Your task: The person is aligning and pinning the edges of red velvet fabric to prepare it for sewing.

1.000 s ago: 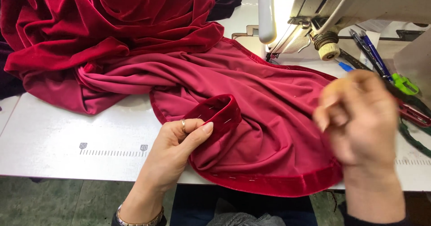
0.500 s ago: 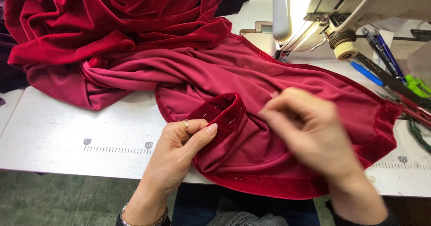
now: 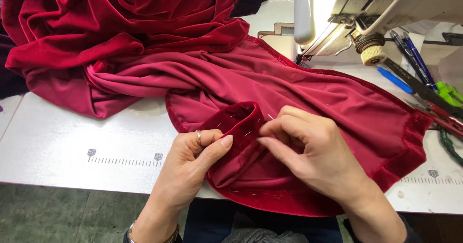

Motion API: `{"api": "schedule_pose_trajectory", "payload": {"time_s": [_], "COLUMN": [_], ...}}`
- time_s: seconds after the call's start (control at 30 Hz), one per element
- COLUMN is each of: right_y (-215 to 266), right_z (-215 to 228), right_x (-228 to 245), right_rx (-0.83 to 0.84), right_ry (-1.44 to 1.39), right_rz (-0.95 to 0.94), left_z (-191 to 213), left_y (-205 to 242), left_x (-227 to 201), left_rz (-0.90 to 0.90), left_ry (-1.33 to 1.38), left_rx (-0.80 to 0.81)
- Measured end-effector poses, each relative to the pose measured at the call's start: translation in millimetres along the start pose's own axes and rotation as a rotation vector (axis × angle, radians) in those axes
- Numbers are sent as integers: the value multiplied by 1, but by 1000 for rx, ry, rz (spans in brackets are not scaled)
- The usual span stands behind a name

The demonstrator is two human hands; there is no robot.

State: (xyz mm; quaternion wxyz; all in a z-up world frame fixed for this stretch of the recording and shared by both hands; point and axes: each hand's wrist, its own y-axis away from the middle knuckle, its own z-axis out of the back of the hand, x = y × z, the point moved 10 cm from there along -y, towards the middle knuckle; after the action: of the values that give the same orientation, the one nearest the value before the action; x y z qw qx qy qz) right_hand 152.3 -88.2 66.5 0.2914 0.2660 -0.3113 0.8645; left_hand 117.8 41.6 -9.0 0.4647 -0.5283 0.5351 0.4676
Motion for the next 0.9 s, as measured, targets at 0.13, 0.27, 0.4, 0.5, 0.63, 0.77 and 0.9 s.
{"api": "schedule_pose_trajectory", "payload": {"time_s": [0.13,0.27,0.4,0.5,0.63,0.77,0.9], "right_y": [1,18,30,12,3,2,3], "right_z": [11,45,62,35,10,-2,5], "right_x": [-6,-49,-61,-26,-4,0,-3], "right_rx": [-27,-214,-337,-146,-31,-29,-72], "right_ry": [-24,76,126,50,4,57,44], "right_rz": [0,-274,-453,-191,-58,11,-21], "left_z": [0,1,0,0,-1,-1,-1], "left_y": [0,0,0,0,0,1,1], "left_x": [0,2,1,2,0,0,-1], "left_rz": [5,15,10,23,3,5,5], "left_ry": [7,27,26,45,38,40,47], "left_rx": [5,-1,4,0,10,11,7]}}
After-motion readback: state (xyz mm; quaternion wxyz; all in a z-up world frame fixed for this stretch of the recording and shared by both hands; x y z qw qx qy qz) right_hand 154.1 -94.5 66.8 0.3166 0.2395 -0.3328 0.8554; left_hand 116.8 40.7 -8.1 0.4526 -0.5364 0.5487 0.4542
